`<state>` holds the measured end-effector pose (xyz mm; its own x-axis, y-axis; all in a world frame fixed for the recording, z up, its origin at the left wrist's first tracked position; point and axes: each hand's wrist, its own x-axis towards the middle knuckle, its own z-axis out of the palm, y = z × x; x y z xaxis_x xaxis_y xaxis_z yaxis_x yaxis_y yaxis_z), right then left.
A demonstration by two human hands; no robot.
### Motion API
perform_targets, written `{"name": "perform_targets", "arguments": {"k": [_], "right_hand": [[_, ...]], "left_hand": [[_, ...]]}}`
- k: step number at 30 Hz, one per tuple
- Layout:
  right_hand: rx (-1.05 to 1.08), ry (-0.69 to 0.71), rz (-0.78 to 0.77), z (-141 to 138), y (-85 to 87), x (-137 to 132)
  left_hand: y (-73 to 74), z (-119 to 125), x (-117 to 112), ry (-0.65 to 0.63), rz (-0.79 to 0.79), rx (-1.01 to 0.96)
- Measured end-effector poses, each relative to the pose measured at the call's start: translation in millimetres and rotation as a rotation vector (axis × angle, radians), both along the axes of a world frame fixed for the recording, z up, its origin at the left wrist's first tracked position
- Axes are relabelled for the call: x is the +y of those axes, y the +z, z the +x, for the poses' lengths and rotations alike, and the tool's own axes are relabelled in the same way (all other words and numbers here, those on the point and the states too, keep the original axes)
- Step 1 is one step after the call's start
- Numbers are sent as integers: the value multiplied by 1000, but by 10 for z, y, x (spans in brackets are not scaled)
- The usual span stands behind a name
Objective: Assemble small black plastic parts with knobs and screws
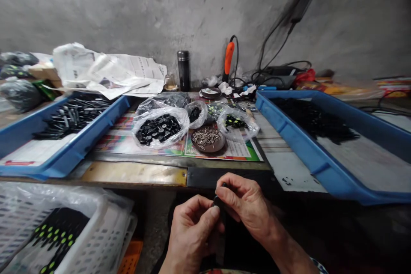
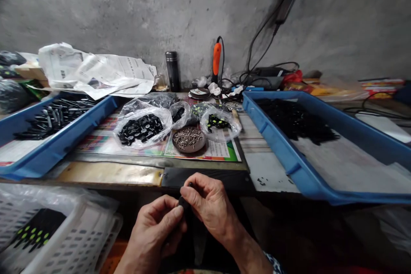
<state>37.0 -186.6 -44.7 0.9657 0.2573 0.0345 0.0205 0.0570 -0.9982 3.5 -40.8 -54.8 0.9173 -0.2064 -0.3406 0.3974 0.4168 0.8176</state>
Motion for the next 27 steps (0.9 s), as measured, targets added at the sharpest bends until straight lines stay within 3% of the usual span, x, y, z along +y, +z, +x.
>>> {"name": "perform_targets", "arguments": {"k": [6,12,14,17,19,27], "right_hand": [[-27,-73,-44,34,-67,24],[-181,-55,-192,203,71,-82],[-328,-104,-338,336,106,-148],[-659,-220,-733,598,79,-229],[-773,-258,-941,769,30,-262],[-778,-235,-1208,1034,-31,-216]], "left_hand": [[20,101,11,-10,21,-19],[84,222,63,-1,36,-72],[76,234,86,42,36,-82],[53,253,136,100,41,-73],[43,274,180,125,48,-56],[37,382,325,178,65,-29]]}}
